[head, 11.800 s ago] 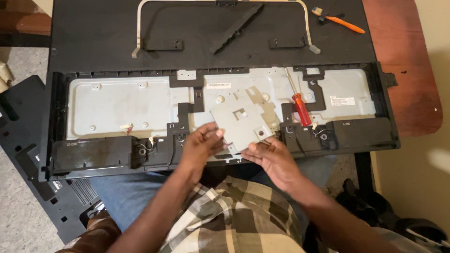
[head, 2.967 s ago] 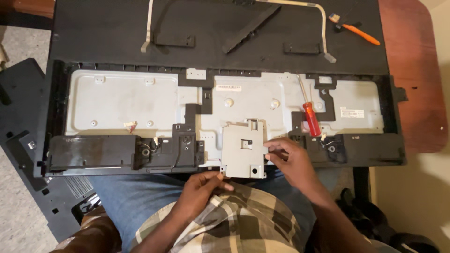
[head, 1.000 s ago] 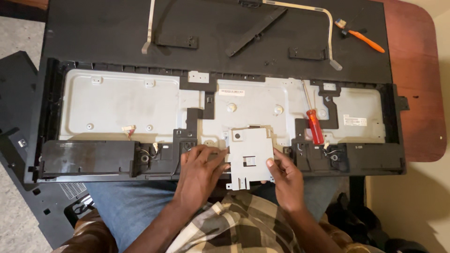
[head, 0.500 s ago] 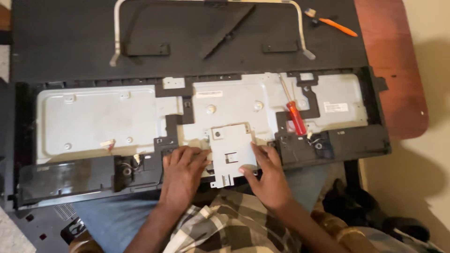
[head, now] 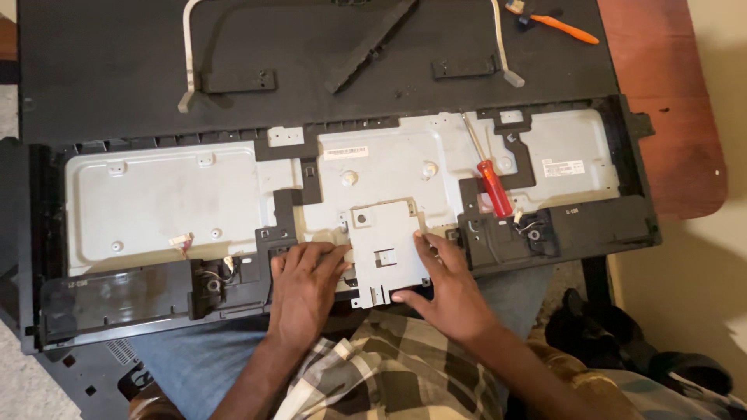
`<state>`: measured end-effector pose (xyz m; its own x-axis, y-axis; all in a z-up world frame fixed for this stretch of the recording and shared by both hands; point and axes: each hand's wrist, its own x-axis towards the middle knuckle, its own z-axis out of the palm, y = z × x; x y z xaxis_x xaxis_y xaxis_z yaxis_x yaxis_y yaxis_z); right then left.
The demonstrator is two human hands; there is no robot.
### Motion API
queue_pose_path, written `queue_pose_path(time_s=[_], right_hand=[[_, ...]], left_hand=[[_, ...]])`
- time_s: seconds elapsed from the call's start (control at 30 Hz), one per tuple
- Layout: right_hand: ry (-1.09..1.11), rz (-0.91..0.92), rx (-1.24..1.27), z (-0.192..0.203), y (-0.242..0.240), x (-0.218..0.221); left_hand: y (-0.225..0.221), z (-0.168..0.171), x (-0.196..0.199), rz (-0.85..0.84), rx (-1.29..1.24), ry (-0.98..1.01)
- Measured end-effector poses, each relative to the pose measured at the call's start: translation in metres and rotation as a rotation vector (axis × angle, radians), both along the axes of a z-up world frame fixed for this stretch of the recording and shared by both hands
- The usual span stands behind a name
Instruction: The person removes a black internal component from the back of a disassembled television, handles a white plastic mounting bracket, and uses a screwdriver to remove several screws from an internal metal plate.
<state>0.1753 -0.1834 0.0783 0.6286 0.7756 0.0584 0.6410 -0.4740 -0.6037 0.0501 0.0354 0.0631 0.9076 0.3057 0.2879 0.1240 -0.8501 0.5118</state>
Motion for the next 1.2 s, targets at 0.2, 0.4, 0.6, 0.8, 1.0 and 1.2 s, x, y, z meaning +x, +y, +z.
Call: queue_pose_path(time_s=[0.2, 0.4, 0.6, 0.8, 1.0, 1.2], right_hand=[[-0.087, -0.039, 0.064, -0.005, -0.002, 0.002], [-0.097, -0.064, 0.022, -0.004, -0.001, -0.005], [-0.181, -0.077, -0.014, -0.001, -0.003, -0.013], [-0.229, -0.040, 0.034, -0.001, -0.002, -0.012], [-0.183, -0.051, -0.032, 0.003, 0.001, -0.012], [-0.171, -0.037, -0.043, 0.008, 0.000, -0.012]], left_hand=[[-0.001, 0.000, 0.002, 0.014, 0.007, -0.023], [0.000, 0.003, 0.002, 0.013, 0.002, 0.013], [0.000, 0.004, 0.002, 0.016, 0.011, 0.031], [-0.001, 0.002, 0.004, 0.019, 0.020, 0.022], [-0.001, 0.001, 0.004, 0.031, -0.005, 0.016], [-0.001, 0.002, 0.003, 0.050, -0.011, 0.026]])
